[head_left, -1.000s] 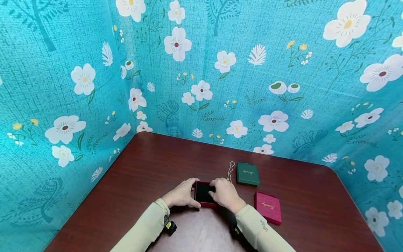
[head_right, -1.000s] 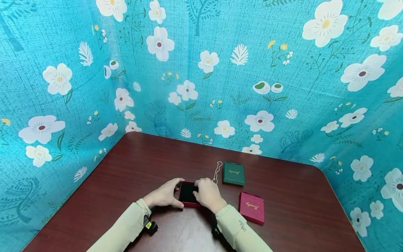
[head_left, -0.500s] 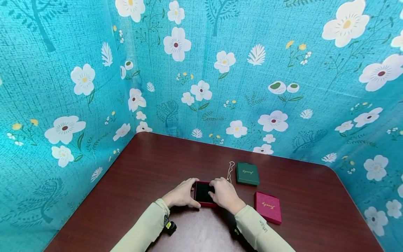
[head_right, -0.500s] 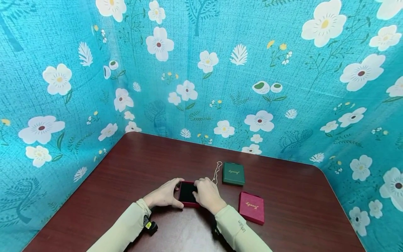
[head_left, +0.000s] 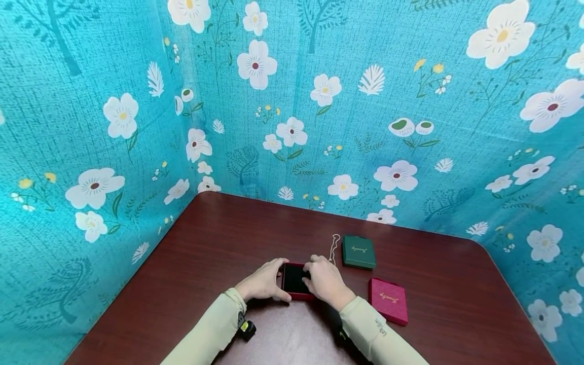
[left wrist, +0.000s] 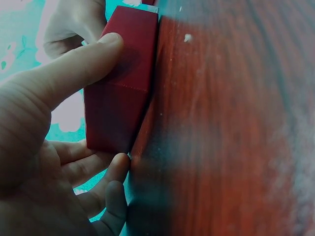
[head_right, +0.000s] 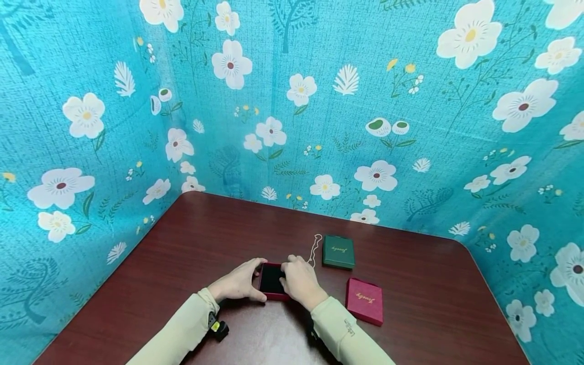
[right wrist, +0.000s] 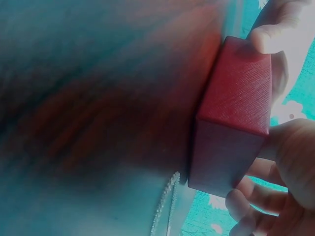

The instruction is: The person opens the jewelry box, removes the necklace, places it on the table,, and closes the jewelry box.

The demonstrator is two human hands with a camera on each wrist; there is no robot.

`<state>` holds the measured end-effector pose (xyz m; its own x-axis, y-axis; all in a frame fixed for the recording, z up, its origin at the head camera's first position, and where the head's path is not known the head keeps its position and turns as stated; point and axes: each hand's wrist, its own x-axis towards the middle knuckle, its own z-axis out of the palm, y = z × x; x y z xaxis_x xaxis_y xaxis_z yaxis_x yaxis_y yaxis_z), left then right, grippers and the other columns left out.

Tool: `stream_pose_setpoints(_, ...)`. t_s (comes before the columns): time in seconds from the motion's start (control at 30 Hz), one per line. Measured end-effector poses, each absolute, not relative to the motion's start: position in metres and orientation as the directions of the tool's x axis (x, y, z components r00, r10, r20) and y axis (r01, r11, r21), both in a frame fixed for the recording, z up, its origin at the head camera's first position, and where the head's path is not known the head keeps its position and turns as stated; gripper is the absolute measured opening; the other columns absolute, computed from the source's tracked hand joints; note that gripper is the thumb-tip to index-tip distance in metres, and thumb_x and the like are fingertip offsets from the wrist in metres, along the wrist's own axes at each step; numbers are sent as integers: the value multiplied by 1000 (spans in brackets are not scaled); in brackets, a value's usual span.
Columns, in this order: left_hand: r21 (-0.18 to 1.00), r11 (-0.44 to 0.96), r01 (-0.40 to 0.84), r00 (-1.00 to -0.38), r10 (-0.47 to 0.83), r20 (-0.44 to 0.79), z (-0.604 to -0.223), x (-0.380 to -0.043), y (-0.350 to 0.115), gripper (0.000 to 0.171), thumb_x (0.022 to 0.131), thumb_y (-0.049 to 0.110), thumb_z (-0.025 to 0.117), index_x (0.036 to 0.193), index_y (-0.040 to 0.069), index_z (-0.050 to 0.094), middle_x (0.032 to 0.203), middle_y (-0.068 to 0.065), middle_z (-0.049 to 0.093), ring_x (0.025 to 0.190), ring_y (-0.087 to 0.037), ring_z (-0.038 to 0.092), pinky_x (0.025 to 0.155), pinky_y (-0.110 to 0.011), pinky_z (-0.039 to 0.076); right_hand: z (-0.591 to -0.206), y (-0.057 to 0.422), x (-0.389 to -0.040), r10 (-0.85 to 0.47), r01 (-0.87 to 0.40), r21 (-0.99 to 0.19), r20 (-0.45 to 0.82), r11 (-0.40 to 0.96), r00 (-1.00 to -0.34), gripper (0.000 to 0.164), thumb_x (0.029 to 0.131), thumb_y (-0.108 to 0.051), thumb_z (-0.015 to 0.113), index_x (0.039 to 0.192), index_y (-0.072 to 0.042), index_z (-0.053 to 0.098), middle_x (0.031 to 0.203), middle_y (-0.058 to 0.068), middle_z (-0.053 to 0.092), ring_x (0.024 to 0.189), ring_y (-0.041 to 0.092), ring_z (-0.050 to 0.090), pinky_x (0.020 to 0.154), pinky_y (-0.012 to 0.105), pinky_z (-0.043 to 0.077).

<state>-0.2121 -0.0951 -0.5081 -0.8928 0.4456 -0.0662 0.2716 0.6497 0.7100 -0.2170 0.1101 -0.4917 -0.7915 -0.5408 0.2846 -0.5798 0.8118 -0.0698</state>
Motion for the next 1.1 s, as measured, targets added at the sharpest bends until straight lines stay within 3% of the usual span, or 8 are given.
stream_pose_setpoints(0.37, 711, 650, 268, -894, 443, -67, -510, -212, -95, 95, 62, 36, 87, 139, 7, 39, 127, -5, 49, 108, -21, 53, 86, -35, 46, -490, 111, -216, -617, -636, -13, 229, 772, -753, 11, 78, -19, 75, 88, -14, 75, 81, 1, 62, 74, 20, 55, 60, 32, 51)
stream_pose_setpoints(0.77, 711, 656, 253, -894, 439, -87, -508, -210, -95, 95, 64, 36, 86, 140, 7, 37, 133, -7, 47, 111, -22, 53, 86, -36, 46, -481, 112, -213, -706, -703, 59, 80, 708, -704, 38, 84, -37, 69, 118, -19, 68, 92, 7, 59, 78, 20, 51, 63, 34, 51)
stream_pose_setpoints(1.1, 720, 649, 246, -893, 440, -92, -506, -209, -95, 95, 64, 35, 87, 140, 8, 37, 133, -8, 47, 111, -23, 53, 86, -37, 47, -479, 111, -213, -691, -690, 41, 23, 722, -722, 40, 85, -37, 69, 121, -21, 67, 92, 7, 55, 79, 19, 49, 65, 34, 51)
